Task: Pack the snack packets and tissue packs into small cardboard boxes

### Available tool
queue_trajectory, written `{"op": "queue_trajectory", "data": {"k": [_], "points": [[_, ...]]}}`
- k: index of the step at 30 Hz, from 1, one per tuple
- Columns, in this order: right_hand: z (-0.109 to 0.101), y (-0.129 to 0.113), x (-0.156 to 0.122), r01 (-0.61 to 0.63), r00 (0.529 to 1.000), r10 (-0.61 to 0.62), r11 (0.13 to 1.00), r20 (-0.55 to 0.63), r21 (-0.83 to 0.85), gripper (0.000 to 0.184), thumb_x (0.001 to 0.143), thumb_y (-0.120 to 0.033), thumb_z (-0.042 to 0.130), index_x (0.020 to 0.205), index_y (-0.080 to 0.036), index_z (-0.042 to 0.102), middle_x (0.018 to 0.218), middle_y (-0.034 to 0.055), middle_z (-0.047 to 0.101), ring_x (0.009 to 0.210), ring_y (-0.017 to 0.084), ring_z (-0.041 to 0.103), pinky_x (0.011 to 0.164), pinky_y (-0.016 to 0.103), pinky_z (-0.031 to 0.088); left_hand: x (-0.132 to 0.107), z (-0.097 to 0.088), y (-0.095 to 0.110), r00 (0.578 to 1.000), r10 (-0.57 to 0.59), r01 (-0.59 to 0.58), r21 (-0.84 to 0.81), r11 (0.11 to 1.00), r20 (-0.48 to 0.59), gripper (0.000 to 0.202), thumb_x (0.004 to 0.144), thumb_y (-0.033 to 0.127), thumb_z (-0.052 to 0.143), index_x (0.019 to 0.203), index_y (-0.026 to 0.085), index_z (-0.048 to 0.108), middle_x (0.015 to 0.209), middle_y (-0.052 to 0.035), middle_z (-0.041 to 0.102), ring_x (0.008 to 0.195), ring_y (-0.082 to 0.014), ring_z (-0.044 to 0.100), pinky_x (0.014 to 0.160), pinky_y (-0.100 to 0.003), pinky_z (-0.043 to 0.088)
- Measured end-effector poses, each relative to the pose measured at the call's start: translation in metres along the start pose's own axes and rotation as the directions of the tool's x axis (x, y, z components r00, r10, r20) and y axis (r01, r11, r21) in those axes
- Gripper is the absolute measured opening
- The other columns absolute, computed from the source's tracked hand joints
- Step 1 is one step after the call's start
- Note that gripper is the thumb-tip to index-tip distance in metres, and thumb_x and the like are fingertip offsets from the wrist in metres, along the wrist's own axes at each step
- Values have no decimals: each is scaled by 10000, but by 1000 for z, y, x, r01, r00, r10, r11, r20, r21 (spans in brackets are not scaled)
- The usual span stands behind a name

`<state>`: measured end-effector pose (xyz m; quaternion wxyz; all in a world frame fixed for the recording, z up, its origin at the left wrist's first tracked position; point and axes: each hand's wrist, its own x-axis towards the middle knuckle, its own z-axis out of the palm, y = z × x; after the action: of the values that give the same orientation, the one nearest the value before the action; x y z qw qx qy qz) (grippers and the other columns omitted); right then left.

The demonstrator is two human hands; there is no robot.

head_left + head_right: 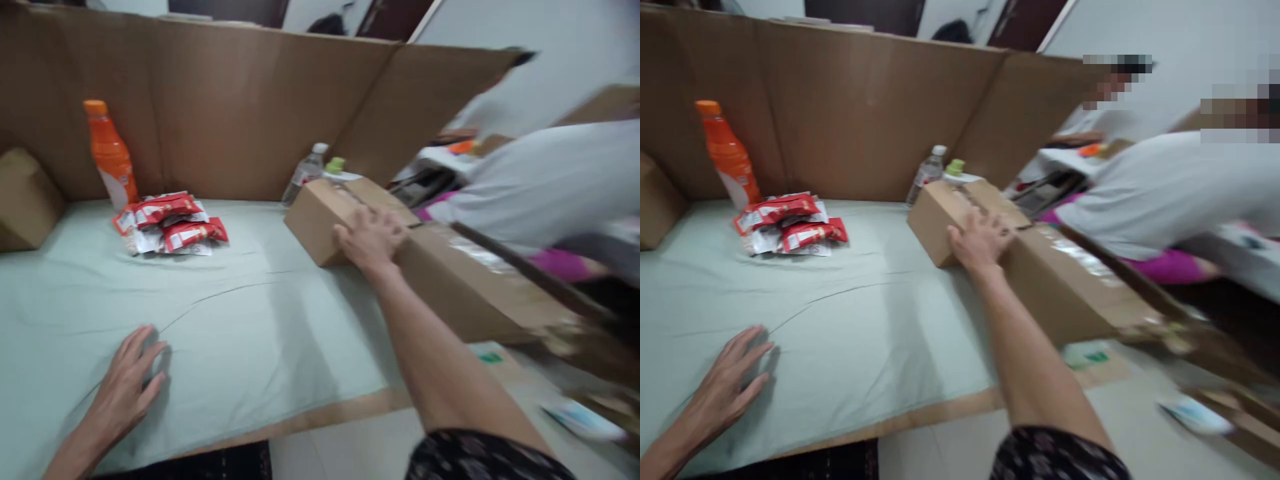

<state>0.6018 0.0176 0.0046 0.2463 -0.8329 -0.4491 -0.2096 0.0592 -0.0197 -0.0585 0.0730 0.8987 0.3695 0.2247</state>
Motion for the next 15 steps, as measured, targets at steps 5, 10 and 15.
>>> {"op": "queue_trajectory", "data": {"k": [5, 10, 15], "points": [[10, -50, -74, 242, 965, -255, 958, 68, 157, 438, 958, -442, 414, 1218, -216, 684, 1494, 218, 550, 1414, 439, 465, 1079, 682, 371, 2, -36, -1, 988, -153, 153, -20, 988, 11, 379, 921, 231, 588, 1285, 218, 693, 1519, -160, 550, 1406, -350, 527, 1117, -545, 523], [44, -126, -193, 469, 787, -561, 814, 255, 343, 424, 937, -453, 435, 1126, -223, 738, 1275, 134, 728, 1165, 319, 676, 941, 483, 538, 12, -85, -56, 918, -353, 367, 46, 929, -181, 460, 927, 323, 605, 1374, 214, 618, 1565, -168, 487, 1430, -348, 493, 1146, -554, 484], [47, -157, -243, 616, 706, -691, 708, 157, 346, 457, 1029, -387, 395, 1346, -181, 651, 1457, 149, 631, 1336, 296, 584, 1057, 463, 461, 75, -129, -146, 759, -487, 557, 45, 829, -432, 613, 866, 295, 645, 1454, 181, 509, 1587, -190, 432, 1503, -389, 383, 1247, -611, 307]]}}
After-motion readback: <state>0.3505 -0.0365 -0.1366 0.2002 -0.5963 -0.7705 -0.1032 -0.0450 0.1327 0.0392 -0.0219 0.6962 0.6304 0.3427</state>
